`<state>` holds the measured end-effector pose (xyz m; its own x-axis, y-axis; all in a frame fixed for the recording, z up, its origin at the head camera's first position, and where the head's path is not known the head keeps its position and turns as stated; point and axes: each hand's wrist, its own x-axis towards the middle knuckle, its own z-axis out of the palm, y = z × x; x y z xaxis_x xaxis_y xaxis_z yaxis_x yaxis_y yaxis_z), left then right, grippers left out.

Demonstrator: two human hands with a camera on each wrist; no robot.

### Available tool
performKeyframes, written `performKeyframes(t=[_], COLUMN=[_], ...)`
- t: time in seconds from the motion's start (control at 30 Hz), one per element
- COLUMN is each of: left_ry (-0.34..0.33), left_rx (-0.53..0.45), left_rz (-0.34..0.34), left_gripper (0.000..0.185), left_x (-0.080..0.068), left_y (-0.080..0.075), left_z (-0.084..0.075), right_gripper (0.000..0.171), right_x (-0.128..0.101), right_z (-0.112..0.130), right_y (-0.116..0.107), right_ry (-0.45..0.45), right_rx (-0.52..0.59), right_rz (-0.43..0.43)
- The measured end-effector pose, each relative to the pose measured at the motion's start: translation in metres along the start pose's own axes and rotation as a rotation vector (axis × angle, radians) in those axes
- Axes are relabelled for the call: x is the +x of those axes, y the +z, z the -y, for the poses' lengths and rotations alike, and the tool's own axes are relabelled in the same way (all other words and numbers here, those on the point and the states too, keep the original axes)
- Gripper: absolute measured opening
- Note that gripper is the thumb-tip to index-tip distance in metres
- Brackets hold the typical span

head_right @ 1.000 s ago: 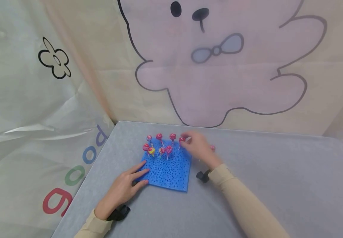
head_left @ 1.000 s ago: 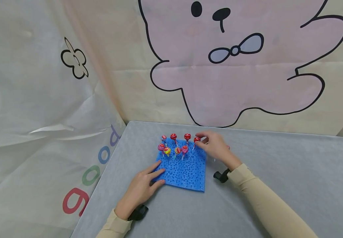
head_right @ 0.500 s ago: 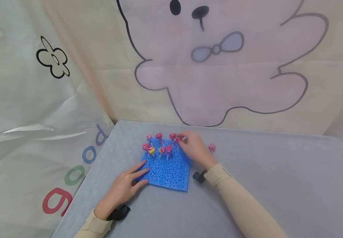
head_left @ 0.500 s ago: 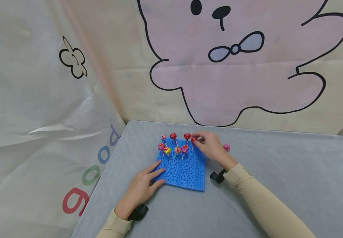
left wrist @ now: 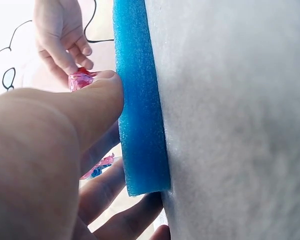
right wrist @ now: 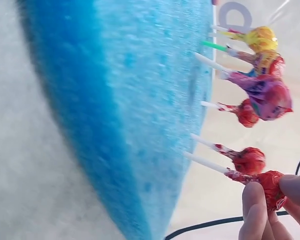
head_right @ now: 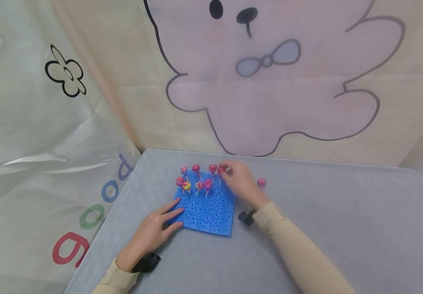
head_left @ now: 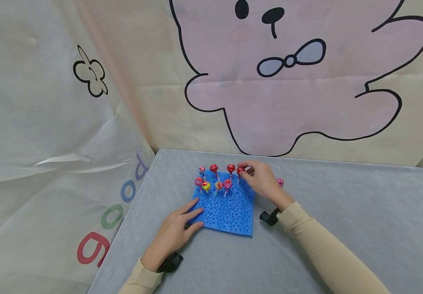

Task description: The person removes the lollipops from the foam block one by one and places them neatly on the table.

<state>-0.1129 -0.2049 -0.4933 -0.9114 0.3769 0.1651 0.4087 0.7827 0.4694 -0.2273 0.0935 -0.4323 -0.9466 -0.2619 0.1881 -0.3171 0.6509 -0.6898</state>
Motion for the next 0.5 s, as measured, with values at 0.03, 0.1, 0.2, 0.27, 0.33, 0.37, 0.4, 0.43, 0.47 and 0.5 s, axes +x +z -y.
performKeyframes(t=[0.03, 0.1, 0.2, 0.27, 0.33, 0.37, 0.4, 0.43, 0.47, 0.5], left_ry=[0.0, -0.001, 0.001, 0.004, 0.005, 0.005, 0.005, 0.005, 0.005, 0.005], left_rx=[-0.003, -0.007, -0.01, -0.006, -0.002, 0.0, 0.002, 0.004, 0.005, 0.006], left_rz=[0.0, -0.002, -0.005, -0.007, -0.007, -0.007, -0.007, -0.008, -0.008, -0.009], left_gripper=[0.048, 0.048, 0.048, 0.047, 0.047, 0.047, 0.047, 0.047, 0.047, 0.047], left_x=[0.0, 0.0, 0.0, 0.0, 0.0, 0.0, 0.0, 0.0, 0.0, 0.0], left_y=[0.0, 0.0, 0.0, 0.0, 0.0, 0.0, 0.0, 0.0, 0.0, 0.0], left_z=[0.0, 0.0, 0.0, 0.0, 0.0, 0.0, 0.0, 0.0, 0.0, 0.0], right_gripper=[0.028, 0.029, 0.03, 0.03, 0.029, 0.029, 0.029, 0.028, 0.028, 0.028], right_x=[0.0, 0.0, 0.0, 0.0, -0.001, -0.001, -0.001, -0.002, -0.002, -0.003], right_z=[0.001, 0.003, 0.006, 0.008, 0.01, 0.01, 0.01, 0.01, 0.009, 0.008], right_y=[-0.001, -0.004, -0.007, -0.009, -0.01, -0.01, -0.01, -0.011, -0.011, -0.012], right_ry=[-0.002, -0.002, -0.009, -0.012, -0.017, -0.02, -0.025, -0.03, -0.032, -0.033], right_rx=[0.003, 0.011, 0.021, 0.024, 0.025, 0.024, 0.025, 0.024, 0.024, 0.025], right_rz=[-0.006, -0.013, -0.019, -0.02, -0.022, -0.023, -0.025, -0.027, -0.029, -0.031])
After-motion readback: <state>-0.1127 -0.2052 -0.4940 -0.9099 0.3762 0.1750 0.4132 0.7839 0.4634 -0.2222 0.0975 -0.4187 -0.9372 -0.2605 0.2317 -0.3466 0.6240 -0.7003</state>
